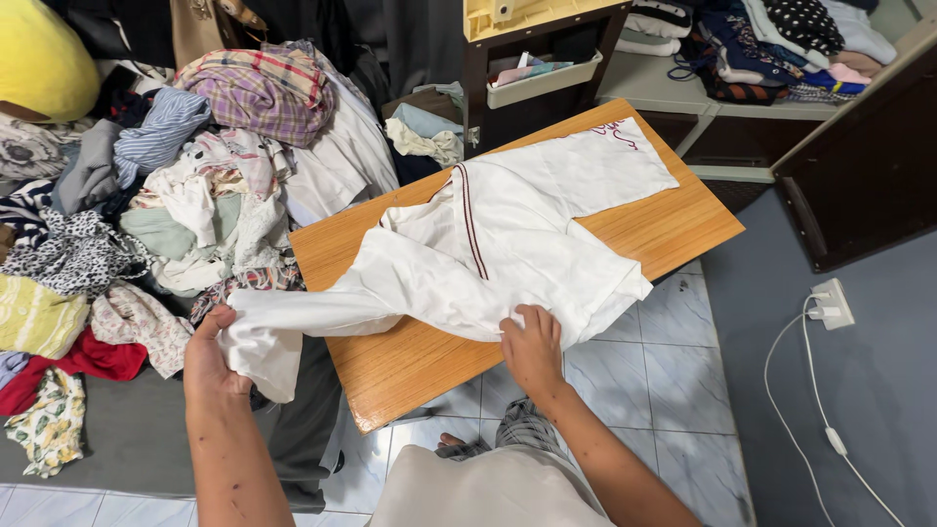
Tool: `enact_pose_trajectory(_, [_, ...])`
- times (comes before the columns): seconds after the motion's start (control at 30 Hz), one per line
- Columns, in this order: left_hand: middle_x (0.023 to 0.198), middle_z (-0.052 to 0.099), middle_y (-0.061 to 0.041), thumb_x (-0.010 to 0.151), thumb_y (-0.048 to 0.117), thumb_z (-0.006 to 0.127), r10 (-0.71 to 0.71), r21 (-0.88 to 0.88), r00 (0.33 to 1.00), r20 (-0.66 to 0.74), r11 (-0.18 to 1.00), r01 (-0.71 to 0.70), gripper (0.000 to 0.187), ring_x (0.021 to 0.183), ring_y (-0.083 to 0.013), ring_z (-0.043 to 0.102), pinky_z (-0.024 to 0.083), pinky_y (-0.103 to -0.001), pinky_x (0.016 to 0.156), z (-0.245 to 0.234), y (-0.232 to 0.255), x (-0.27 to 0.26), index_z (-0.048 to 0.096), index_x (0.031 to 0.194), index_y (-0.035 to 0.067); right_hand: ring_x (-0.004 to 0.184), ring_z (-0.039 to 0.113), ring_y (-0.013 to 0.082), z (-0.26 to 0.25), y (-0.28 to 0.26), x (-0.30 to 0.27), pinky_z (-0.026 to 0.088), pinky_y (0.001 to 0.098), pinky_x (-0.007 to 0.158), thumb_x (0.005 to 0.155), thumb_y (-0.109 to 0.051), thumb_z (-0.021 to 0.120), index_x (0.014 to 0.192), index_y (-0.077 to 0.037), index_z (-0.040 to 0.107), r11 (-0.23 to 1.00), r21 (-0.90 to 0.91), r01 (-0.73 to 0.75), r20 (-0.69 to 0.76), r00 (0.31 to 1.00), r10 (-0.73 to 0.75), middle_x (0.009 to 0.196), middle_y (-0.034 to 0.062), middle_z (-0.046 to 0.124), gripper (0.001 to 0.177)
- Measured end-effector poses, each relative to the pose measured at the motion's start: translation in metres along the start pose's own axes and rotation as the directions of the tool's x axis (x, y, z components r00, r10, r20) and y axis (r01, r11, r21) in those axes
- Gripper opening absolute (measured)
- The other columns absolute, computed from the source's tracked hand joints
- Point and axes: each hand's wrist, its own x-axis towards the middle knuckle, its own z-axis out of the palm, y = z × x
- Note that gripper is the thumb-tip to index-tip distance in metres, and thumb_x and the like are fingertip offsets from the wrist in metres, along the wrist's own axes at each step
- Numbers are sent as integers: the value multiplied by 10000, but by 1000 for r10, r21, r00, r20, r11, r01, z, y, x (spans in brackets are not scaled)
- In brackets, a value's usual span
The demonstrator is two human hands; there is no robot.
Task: The person folds several garments one by one on a wooden table and places them into a wardrobe. The items include a white short-sleeved top, a white long-sleeved shirt, a patterned top, and a yellow striped top. Each item is smoothed, folded into a compact rectangle, and stacked in the wardrobe.
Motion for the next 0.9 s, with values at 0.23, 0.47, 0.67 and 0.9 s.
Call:
enact_pose_trajectory(0.23, [1123, 711, -162, 1064, 159, 602, 94, -65, 977, 191, 994, -83, 239, 957, -288, 732, 629, -440, 849, 52, 17, 12, 599, 1246, 4, 895, 648, 313, -15, 8, -18, 530, 433, 800, 793, 55, 617, 1137, -87, 727, 979, 196, 52, -54, 998, -42, 1025, 118, 602, 389])
enact_pose_trajectory(0.47, [1204, 732, -80, 1039, 88, 609, 178, -27, 912, 370, 983, -181, 358, 1057, -201, 733, 624, -369, 934, 196, 13, 56, 595, 1394, 53, 861, 653, 340, -32, 24, -9, 541, 450, 741, 859, -121, 710, 984, -46, 644, 958, 246, -146, 39, 989, 141, 998, 123, 578, 159])
enact_pose_trajectory(0.67, [1056, 705, -72, 1016, 57, 602, 52, 97, 831, 553, 987, -127, 284, 968, -200, 709, 622, -359, 842, 368, -48, 70, 617, 1299, 58, 949, 636, 392, -16, 70, -10, 530, 471, 829, 791, -127, 710, 1046, -49, 645, 930, 205, -304, 203, 943, 263, 1075, 148, 584, 275])
enact_pose_trajectory(0.9, [1262, 617, -64, 990, 303, 557, -214, 515, 747, 629, 835, -195, 643, 1211, -207, 587, 397, -449, 943, 504, -154, 98, 249, 1552, 251, 1019, 677, 374, 13, 203, 3, 545, 418, 876, 852, -26, 651, 1178, -87, 681, 684, 452, -573, -32, 755, 654, 1144, 141, 639, 333])
